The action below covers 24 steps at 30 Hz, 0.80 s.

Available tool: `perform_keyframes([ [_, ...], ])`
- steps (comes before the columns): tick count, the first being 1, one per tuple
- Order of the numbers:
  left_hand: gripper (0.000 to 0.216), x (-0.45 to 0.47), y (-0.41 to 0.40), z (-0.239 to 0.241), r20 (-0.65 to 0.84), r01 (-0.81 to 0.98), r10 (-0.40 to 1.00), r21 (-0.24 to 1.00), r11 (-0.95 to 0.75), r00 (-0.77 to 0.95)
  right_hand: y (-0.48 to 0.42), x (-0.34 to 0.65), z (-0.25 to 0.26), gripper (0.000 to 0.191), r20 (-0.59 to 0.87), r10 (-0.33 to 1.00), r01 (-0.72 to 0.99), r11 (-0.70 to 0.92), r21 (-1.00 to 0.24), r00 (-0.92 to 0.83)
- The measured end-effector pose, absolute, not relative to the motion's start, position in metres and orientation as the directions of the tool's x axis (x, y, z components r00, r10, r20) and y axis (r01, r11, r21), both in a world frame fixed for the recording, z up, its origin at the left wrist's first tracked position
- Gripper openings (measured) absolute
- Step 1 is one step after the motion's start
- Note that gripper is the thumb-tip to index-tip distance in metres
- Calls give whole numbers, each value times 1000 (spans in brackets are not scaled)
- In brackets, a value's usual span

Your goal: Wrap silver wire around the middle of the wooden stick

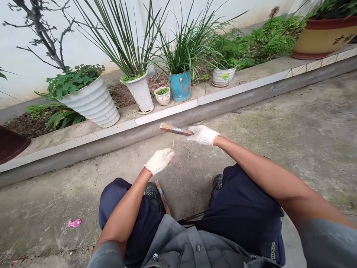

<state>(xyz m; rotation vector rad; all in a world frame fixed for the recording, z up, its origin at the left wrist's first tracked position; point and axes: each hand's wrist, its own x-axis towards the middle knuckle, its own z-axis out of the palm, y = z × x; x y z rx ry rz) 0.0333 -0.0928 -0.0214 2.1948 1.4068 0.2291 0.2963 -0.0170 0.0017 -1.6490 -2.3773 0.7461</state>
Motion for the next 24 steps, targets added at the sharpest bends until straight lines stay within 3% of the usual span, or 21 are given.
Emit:
perform_keyframes([
  [3,35,35,-95,-21,-167,807,870,483,-338,464,-11,294,-6,28,-155,936,924,266,-274,-316],
  [6,38,34,-96,-19,-175,798,845,467,-380,505,-15,291,-6,34,-258,919,954,286,-92,-300],
  [9,39,29,-94,-18,-138,806,844,408,-429,519,-22,290,-6,33,-404,843,923,386,-6,-355],
  [11,38,26,-91,-18,-108,819,849,351,-455,518,-27,292,-9,22,-488,735,856,515,-51,-471],
  [13,38,24,-89,-18,-101,823,851,333,-460,516,-30,295,-12,11,-531,595,766,618,-176,-603],
  [17,39,27,-88,-19,-144,793,834,431,-431,532,-36,303,-11,13,-513,402,642,593,-486,-759],
  [20,32,30,-89,-21,-149,745,814,519,-419,562,-40,304,-2,18,-464,417,622,470,-626,-782],
  [24,42,33,-93,-20,-155,757,860,567,-325,486,-40,300,13,25,-306,624,602,338,-724,-719],
])
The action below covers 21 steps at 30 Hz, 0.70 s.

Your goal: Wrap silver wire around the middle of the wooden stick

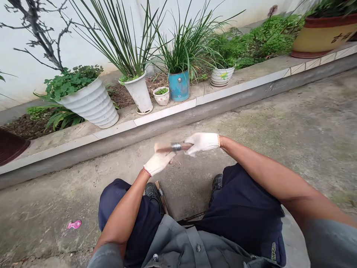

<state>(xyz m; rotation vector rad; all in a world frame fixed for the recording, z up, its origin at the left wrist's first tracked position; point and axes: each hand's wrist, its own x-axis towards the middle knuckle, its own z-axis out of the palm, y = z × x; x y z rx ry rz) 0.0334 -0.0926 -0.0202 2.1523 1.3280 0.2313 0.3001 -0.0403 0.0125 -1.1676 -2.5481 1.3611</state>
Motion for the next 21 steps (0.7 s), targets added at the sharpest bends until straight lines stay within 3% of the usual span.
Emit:
perform_keyframes([
  [3,43,37,-96,-17,-150,760,885,586,-280,442,-34,296,15,27,-182,791,595,264,-759,-584],
  [6,37,41,-98,-18,-206,775,866,570,-272,456,-23,294,9,25,-155,891,644,179,-744,-426],
  [8,37,44,-100,-21,-231,785,841,538,-309,489,-18,294,3,27,-147,931,767,178,-616,-334],
  [11,38,45,-102,-27,-232,772,797,498,-395,557,-16,290,-7,27,-153,950,935,223,-276,-271],
  [13,39,45,-102,-29,-231,766,777,470,-437,585,-19,283,-14,33,-245,929,961,266,-81,-278],
  [15,40,43,-101,-29,-224,771,776,444,-457,590,-26,274,-20,39,-352,887,945,326,23,-298],
  [18,40,39,-97,-27,-196,782,793,416,-465,576,-39,264,-26,31,-475,798,889,453,65,-372],
  [21,41,34,-93,-26,-164,783,809,414,-463,565,-54,264,-27,22,-574,604,752,659,-32,-553],
])
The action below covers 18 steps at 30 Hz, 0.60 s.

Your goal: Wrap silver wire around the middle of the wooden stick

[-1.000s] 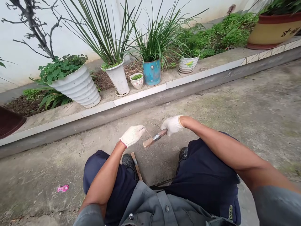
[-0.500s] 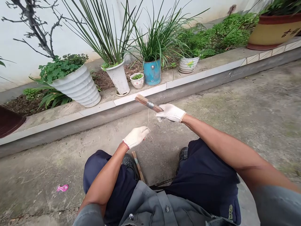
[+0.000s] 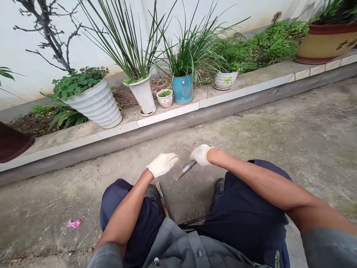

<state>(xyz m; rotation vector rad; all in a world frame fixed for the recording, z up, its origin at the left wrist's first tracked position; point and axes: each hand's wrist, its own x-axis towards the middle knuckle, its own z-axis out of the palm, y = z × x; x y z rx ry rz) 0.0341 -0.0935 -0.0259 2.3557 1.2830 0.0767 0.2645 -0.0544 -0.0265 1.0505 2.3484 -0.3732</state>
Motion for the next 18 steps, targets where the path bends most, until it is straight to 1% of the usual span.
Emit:
perform_keyframes([
  [2,41,33,-93,-27,-148,773,815,446,-451,560,-65,270,-23,14,-566,460,652,733,-194,-684],
  [4,41,34,-93,-29,-144,750,809,494,-441,570,-73,277,-16,9,-505,371,584,724,-368,-779],
  [5,41,35,-94,-30,-145,737,802,514,-439,580,-76,280,-13,10,-467,362,566,699,-437,-807],
  [6,40,36,-95,-30,-151,725,794,533,-436,589,-77,282,-9,13,-427,380,563,665,-491,-821],
  [8,36,38,-97,-29,-167,714,788,563,-416,592,-76,285,-4,18,-352,504,610,574,-546,-789],
  [10,36,40,-99,-27,-178,717,801,582,-383,572,-69,286,-2,22,-276,686,696,463,-549,-673],
  [12,40,40,-100,-27,-170,722,823,596,-352,542,-58,286,-3,23,-199,822,764,368,-530,-534],
  [15,41,39,-100,-27,-182,733,838,601,-319,514,-39,283,-6,24,-128,912,840,295,-455,-390],
  [18,38,38,-94,-21,-251,754,827,594,-279,504,-22,278,-4,23,-79,939,907,298,-298,-334],
])
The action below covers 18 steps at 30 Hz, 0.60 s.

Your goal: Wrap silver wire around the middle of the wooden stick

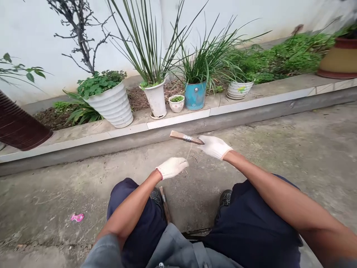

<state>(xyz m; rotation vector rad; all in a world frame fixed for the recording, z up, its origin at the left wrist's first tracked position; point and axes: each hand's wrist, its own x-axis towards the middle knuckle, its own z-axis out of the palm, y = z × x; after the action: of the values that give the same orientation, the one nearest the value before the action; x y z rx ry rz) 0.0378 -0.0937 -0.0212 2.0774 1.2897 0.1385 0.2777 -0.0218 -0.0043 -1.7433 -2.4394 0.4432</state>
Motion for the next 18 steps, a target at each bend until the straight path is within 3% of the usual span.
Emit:
perform_keyframes([
  [6,35,33,-58,7,-303,790,794,518,-327,527,1,256,6,29,-39,935,934,354,55,-352],
  [10,33,28,-34,9,-286,816,783,378,-438,552,2,252,-7,25,-198,872,854,482,195,-447],
  [14,37,23,-20,-3,-273,806,770,341,-484,577,-13,259,-28,22,-434,662,694,711,109,-611],
  [18,38,24,-16,-10,-289,778,746,426,-461,600,-31,261,-27,35,-366,582,653,751,-102,-726],
])
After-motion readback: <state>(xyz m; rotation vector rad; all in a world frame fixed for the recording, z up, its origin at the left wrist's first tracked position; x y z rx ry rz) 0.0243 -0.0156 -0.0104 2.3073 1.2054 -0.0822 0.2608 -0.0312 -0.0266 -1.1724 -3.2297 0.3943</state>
